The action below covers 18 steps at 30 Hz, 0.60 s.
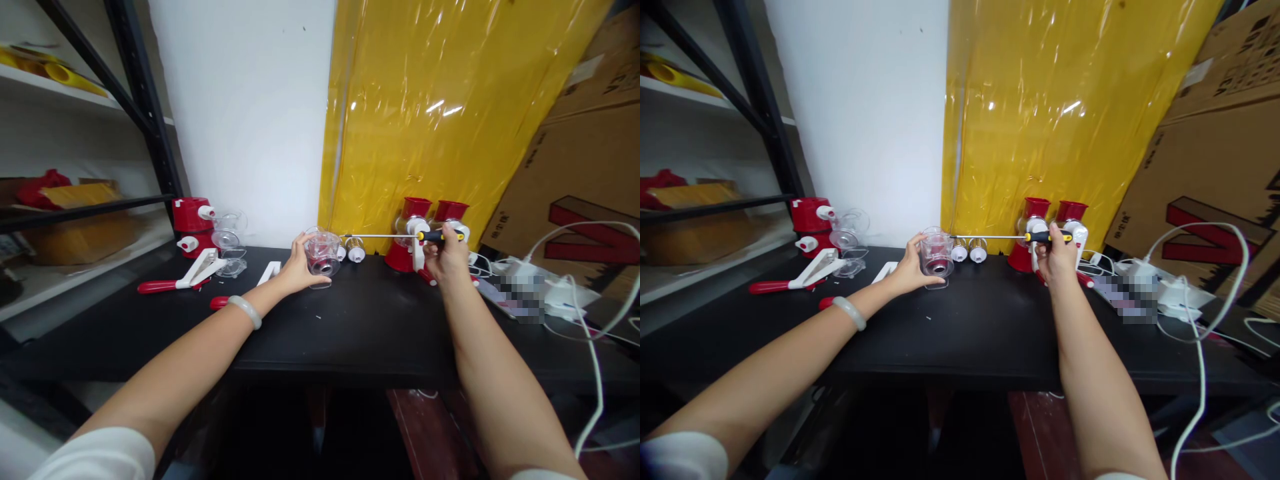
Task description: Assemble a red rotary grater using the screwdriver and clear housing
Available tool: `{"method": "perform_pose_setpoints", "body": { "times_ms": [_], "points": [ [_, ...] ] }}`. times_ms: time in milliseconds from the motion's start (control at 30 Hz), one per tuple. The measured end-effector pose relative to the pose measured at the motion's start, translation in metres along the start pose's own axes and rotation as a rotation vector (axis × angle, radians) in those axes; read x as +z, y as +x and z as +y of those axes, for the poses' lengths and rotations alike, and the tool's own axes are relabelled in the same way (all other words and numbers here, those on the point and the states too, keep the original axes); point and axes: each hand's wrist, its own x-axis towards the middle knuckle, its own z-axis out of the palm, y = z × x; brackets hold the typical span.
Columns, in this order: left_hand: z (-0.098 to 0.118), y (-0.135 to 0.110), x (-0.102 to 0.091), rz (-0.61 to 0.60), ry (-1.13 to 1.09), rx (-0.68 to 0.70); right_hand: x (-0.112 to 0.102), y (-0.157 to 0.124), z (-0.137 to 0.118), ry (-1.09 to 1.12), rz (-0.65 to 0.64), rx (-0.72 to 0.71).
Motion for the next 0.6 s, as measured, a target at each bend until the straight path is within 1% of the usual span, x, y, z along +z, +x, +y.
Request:
{"method": "perform_pose_setpoints", "body": {
  "times_ms": [167, 333, 467, 600],
  "points": [
    [0.0, 0.001, 0.002, 0.022, -0.132, -0.077, 0.001, 0.0, 0.0, -0.015, 0.02, 0.01],
    [0.0, 0.001, 0.002, 0.031, -0.158, -0.076, 0.002, -0.002, -0.001, -0.007, 0.023, 0.009],
    [0.008, 0.001, -0.004, 0.045, -0.065, -0.037, 0.003, -0.003, -0.001, -0.044, 0.019, -0.017],
    [0.025, -0.002, -0.017, 0.053, 0.157, 0.007, 0.002, -0.001, 0.001, -0.06, 0.016, -0.037]
  ]
}}
